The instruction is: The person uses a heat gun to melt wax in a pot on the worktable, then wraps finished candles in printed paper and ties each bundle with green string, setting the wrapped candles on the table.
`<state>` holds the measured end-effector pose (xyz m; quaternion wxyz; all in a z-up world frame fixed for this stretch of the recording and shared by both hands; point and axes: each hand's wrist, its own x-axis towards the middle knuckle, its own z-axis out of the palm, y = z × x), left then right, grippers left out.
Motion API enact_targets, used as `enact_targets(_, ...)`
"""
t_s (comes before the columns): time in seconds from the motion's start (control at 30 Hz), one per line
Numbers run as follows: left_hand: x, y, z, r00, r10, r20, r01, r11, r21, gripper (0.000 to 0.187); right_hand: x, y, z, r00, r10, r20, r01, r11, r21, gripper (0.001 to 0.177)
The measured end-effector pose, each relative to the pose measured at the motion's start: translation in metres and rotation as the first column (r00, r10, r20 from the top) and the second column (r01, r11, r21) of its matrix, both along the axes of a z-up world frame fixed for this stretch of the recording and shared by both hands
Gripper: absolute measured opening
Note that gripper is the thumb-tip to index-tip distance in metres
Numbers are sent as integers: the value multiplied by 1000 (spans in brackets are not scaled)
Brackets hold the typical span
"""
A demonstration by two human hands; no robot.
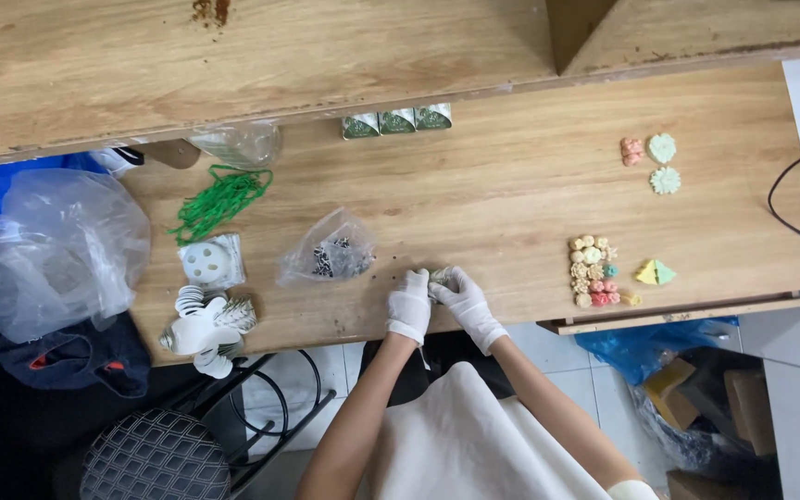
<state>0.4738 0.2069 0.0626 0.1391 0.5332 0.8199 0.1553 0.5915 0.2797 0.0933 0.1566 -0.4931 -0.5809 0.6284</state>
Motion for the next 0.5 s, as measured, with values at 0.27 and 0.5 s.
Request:
enact_targets(0.27, -20, 2, 55, 851, 97, 517, -95, 995, -30, 30, -7, 0, 37, 997, -18, 69, 8, 990, 140, 49)
enact_targets(0.5, -30, 0, 50, 816, 92, 571, -46, 994, -94, 37, -12, 0, 46, 1000, -7, -7, 7, 996, -86, 37)
